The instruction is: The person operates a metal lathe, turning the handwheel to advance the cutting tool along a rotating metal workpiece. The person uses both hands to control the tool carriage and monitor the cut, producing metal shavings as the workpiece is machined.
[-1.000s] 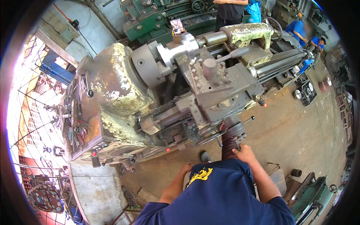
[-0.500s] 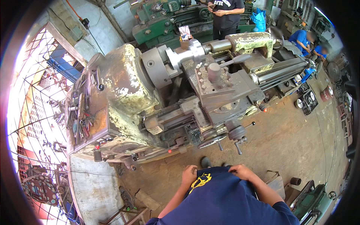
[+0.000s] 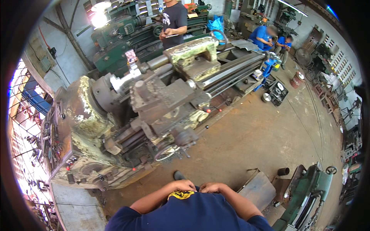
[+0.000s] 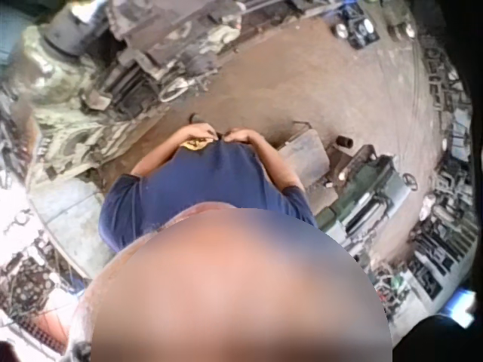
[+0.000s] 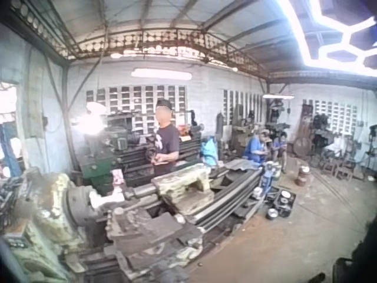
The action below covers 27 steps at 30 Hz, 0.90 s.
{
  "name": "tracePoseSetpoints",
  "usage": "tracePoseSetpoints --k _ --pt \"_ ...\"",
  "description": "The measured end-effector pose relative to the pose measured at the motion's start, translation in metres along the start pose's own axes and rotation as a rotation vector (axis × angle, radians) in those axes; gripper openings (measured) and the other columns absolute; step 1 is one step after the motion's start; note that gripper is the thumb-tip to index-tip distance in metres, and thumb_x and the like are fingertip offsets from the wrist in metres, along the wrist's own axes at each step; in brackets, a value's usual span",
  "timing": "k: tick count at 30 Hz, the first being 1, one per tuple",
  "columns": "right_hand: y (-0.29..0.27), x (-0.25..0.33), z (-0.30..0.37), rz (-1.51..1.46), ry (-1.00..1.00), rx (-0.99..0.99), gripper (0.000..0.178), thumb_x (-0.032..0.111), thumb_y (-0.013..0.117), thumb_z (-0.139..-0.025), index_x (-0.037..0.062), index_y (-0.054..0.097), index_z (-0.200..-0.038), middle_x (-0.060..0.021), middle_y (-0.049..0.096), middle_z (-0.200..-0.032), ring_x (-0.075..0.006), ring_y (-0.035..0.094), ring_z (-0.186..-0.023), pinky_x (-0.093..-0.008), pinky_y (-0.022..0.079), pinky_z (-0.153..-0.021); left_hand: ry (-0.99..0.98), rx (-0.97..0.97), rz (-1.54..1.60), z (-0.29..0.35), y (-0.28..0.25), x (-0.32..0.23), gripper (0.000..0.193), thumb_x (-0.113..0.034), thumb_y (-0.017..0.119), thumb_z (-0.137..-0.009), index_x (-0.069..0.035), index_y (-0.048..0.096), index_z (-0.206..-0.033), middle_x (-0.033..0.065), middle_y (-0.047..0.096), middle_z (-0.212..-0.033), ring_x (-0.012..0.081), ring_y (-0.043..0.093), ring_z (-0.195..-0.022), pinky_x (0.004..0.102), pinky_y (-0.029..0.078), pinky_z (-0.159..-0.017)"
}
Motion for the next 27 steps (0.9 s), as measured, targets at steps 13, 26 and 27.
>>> tracePoseSetpoints --k 13,26,27 --pt "0.019 -0.033 0.044 0.256 0.041 0.078 0.036 0.023 0.077 -0.070 -0.0015 0.068 -0.096 -0.0060 0.067 -0.085 -0.0184 0.064 -0.076 -0.0325 0.054 -0.065 -0.026 -0.060 0.084 0.008 0.082 -0.055 0.029 -0.019 0.065 -0.090 0.001 0.068 -0.111 0.0093 0.071 -0.104 0.0173 0.065 -0.095 0.0318 0.050 -0.085" --pt "0.015 0.002 0.026 0.426 0.013 0.167 0.030 0.016 0.076 -0.075 -0.0033 0.067 -0.096 -0.0060 0.067 -0.085 -0.0135 0.063 -0.075 -0.0292 0.054 -0.065 0.113 -0.260 0.523 0.066 0.088 -0.039 0.021 -0.014 0.065 -0.091 0.003 0.067 -0.103 -0.0008 0.068 -0.092 0.0070 0.059 -0.084 0.0270 0.050 -0.075" --pt "0.010 0.003 0.031 0.337 0.002 0.090 0.029 0.016 0.075 -0.075 -0.0031 0.067 -0.095 -0.0060 0.067 -0.085 -0.0125 0.061 -0.075 -0.0286 0.052 -0.066 0.108 -0.394 0.492 0.077 0.079 -0.038 0.024 -0.019 0.063 -0.093 0.003 0.066 -0.103 -0.0004 0.068 -0.090 0.0087 0.059 -0.084 0.0287 0.049 -0.076"
Point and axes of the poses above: each hand's wrist, its own z-axis away from the middle knuckle, its own y-axis out of the palm, x = y × z, the point moved 8 cm from there along -z, towards the middle knuckle
